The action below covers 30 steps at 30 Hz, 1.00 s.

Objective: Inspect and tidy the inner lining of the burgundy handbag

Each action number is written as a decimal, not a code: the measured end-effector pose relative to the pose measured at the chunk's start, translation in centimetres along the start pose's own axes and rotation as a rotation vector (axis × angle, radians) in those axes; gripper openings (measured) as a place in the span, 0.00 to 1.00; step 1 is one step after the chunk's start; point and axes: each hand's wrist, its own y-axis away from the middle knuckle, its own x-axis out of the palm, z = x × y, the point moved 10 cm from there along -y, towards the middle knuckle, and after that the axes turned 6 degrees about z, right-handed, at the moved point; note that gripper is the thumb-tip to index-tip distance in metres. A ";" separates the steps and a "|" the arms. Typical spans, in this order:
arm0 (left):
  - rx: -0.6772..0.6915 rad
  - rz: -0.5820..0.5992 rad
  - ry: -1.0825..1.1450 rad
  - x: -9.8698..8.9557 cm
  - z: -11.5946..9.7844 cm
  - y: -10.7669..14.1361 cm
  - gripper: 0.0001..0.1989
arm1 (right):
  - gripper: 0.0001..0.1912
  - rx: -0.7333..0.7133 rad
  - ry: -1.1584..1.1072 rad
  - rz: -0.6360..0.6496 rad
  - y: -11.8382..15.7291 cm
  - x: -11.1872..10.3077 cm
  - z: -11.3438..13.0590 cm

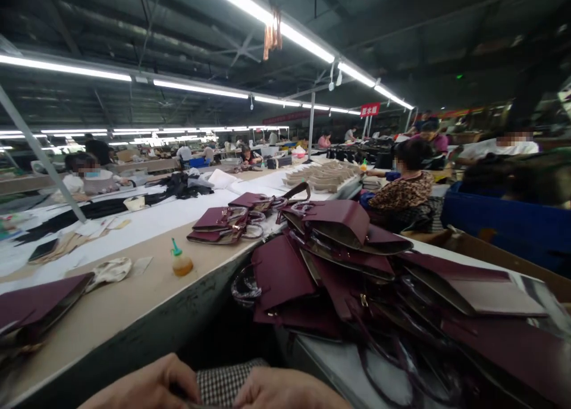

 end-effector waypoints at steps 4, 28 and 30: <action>0.007 0.180 -0.080 1.2 -1.0 -0.8 0.13 | 0.15 -0.011 0.060 0.090 -2.6 2.1 0.6; -0.077 0.263 -0.034 1.2 0.9 -1.3 0.12 | 0.19 -0.079 -0.391 -0.162 4.8 2.1 -3.8; -0.086 0.244 -0.048 1.0 1.1 -1.1 0.12 | 0.17 -0.111 -0.396 -0.215 5.3 2.0 -3.8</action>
